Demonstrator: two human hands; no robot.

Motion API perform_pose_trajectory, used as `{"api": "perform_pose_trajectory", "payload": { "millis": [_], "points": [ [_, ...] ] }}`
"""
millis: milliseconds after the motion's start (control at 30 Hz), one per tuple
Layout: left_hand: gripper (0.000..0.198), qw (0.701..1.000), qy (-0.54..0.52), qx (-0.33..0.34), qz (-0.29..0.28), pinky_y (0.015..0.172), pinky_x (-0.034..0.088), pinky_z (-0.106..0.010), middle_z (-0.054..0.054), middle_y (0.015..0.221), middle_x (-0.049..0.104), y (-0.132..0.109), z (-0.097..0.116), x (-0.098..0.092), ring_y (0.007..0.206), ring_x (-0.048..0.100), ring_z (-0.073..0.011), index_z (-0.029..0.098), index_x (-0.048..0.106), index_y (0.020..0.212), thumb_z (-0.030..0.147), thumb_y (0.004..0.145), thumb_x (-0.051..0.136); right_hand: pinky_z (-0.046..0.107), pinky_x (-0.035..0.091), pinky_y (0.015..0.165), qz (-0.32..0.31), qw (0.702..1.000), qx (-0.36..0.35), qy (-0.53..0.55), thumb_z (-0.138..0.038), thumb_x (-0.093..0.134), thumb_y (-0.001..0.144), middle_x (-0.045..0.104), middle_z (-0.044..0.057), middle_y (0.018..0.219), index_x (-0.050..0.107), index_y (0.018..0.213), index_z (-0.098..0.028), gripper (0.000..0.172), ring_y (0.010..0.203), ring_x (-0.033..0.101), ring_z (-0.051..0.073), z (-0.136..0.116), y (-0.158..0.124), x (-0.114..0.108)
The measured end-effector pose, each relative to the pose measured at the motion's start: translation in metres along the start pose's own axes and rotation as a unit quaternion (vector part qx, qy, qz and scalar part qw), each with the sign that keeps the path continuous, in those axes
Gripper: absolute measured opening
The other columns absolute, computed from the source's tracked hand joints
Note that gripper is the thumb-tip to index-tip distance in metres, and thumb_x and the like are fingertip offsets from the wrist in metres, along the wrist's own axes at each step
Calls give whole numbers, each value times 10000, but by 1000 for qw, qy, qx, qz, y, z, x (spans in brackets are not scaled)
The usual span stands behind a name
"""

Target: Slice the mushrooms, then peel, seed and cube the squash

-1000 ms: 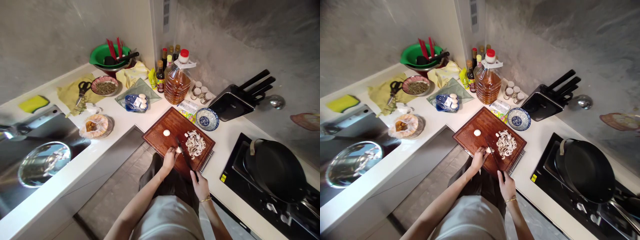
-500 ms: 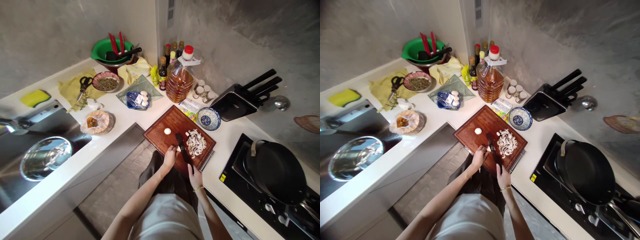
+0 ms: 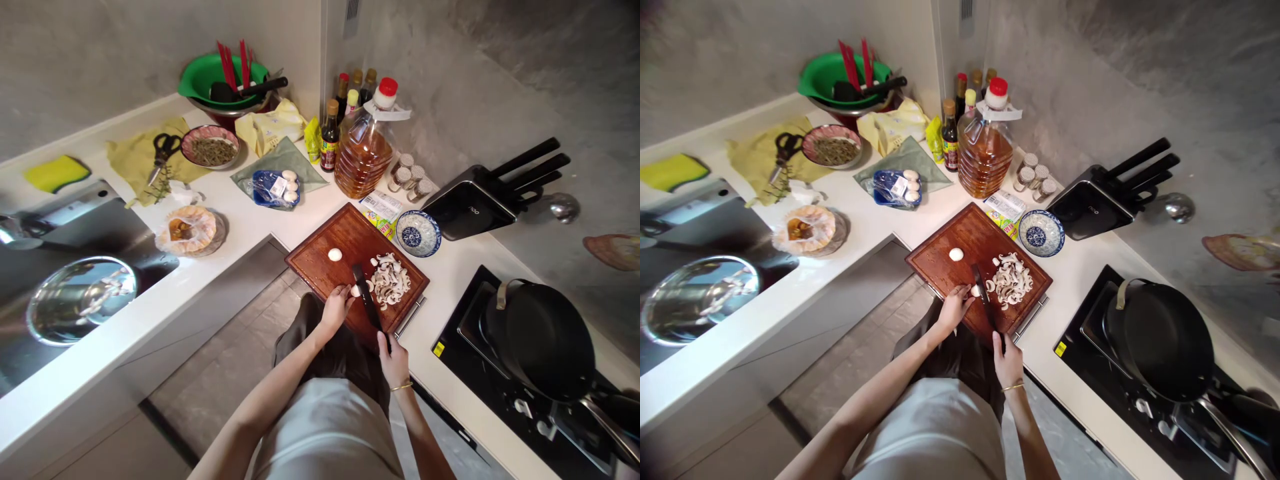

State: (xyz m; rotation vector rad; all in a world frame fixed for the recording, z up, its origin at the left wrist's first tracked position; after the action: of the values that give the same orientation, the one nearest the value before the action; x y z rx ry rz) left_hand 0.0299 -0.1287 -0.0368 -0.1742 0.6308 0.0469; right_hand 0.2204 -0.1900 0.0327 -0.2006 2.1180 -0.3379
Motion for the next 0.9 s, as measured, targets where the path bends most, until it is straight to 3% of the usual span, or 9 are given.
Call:
{"api": "perform_pose_trajectory", "payload": {
  "millis": [200, 433, 667, 900],
  "points": [
    [294, 1000, -3, 6, 7, 791, 502, -282, -73, 1009, 600, 1, 3, -2, 822, 605, -145, 176, 577, 1144, 248, 865, 514, 259, 424, 627, -2, 999, -1, -48, -542, 274, 900, 700, 125, 857, 658, 949, -175, 533, 771, 658, 226, 0, 0, 2],
    [261, 1000, 16, 23, 3, 761, 494, -252, -63, 970, 597, 6, 7, -7, 782, 593, -135, 173, 603, 1100, 252, 870, 507, 262, 425, 618, -28, 997, 2, -74, -553, 257, 902, 703, 116, 815, 664, 920, -173, 557, 727, 656, 218, -4, 11, 6],
    [238, 999, 23, 32, -13, 749, 487, -248, -54, 926, 590, 9, 9, -11, 779, 586, -136, 178, 620, 1058, 273, 861, 524, 298, 459, 748, -14, 998, 3, -57, -539, 202, 905, 694, 135, 946, 653, 1037, -141, 616, 861, 652, 230, -6, 25, 23],
    [215, 999, 39, 9, 10, 735, 481, -258, -54, 885, 589, 10, 14, -9, 749, 580, -138, 166, 630, 993, 299, 848, 544, 286, 464, 685, 7, 1000, 9, -18, -569, 213, 894, 701, 130, 886, 662, 972, -142, 624, 801, 659, 224, -4, 18, 24]
  ]
}}
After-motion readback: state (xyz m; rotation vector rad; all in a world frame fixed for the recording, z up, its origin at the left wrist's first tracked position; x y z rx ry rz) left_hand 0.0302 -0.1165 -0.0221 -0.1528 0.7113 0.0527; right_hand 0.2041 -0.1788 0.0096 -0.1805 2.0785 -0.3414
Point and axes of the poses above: each hand's wrist, its own y-axis towards the middle knuckle, its own x-axis out of the palm, z = x × y, the point moved 2 cm from there along y, towards the middle knuckle
